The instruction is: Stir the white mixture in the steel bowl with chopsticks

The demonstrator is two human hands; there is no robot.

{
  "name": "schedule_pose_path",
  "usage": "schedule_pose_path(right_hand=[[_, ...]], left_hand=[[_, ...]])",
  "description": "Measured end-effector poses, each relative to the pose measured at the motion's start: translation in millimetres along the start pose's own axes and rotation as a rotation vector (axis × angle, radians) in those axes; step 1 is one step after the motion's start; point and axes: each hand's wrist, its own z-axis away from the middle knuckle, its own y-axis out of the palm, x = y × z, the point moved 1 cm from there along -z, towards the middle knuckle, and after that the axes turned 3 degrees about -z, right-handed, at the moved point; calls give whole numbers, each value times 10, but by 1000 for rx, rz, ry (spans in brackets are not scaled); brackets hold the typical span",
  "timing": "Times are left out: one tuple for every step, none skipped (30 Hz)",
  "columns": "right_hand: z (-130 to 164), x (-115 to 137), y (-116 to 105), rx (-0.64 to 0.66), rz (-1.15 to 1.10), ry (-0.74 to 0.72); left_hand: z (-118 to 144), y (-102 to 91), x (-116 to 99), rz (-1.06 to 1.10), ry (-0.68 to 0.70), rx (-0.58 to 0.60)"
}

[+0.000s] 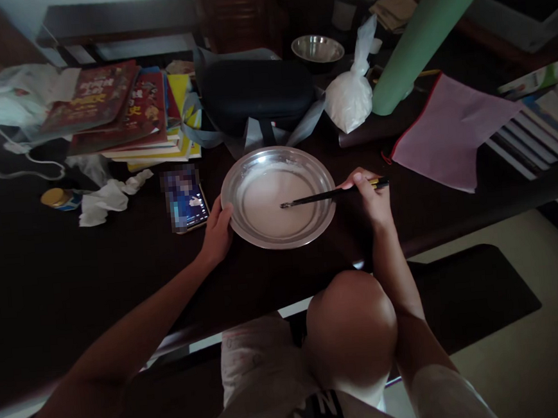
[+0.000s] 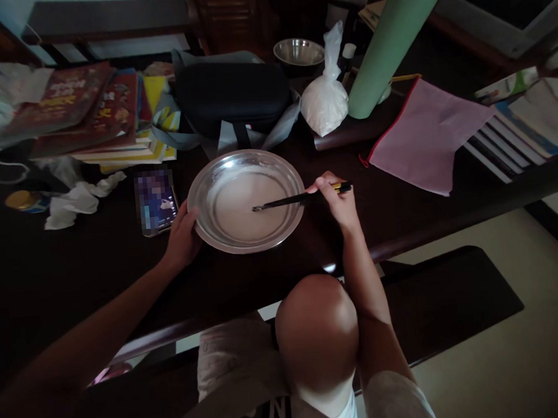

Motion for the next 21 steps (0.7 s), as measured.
schedule_pose_path(right_hand=[[0,-1,4,21,-4,0],[-2,-1,11,57,-4,-7],[-4,0,19,97,4,-19],[-7,1,24,125,13,-31],[-10,0,25,132,21,-37],[-12,-2,21,113,25,-36],[-13,-7,13,78,23,-31],[-12,-13,3,41,14,-22],[-11,-19,-6,14,1,-15],[-8,-24,-10,8,-12,-12],[-6,-26,-10,26,-19,-14],[-4,-26,-7,60,-18,-20],[-3,-23,-1,94,-9,-29],[-3,-18,4,115,3,-35],[-3,-12,6,115,16,-39],[-4,-7,5,94,20,-38],[-5,-1,2,60,12,-34],[-6,2,-2,28,-3,-27],[-6,5,-3,9,-19,-20],[-7,7,-2,13,-30,-17],[-8,9,2,36,-31,-19]], left_hand=[[1,-1,0,-2,-2,-1],[1,-1,-1,-3,-3,-5],[2,0,-3,-2,-2,-9],[3,3,-6,-1,-2,-10],[4,7,-10,0,-3,-8],[4,12,-14,1,-3,-5],[5,18,-19,2,-4,-3],[6,22,-23,4,-6,-3],[7,27,-26,7,-9,-5],[7,29,-29,12,-13,-12],[8,31,-30,19,-17,-20],[8,32,-31,24,-21,-28],[9,33,-30,26,-24,-34],[10,33,-29,26,-25,-36],[11,32,-28,24,-23,-34],[12,32,-28,24,-20,-29],[13,31,-27,24,-18,-23],[15,30,-28,25,-15,-19],[17,28,-28,24,-15,-15],[18,26,-29,21,-16,-12],[19,24,-30,15,-15,-10]])
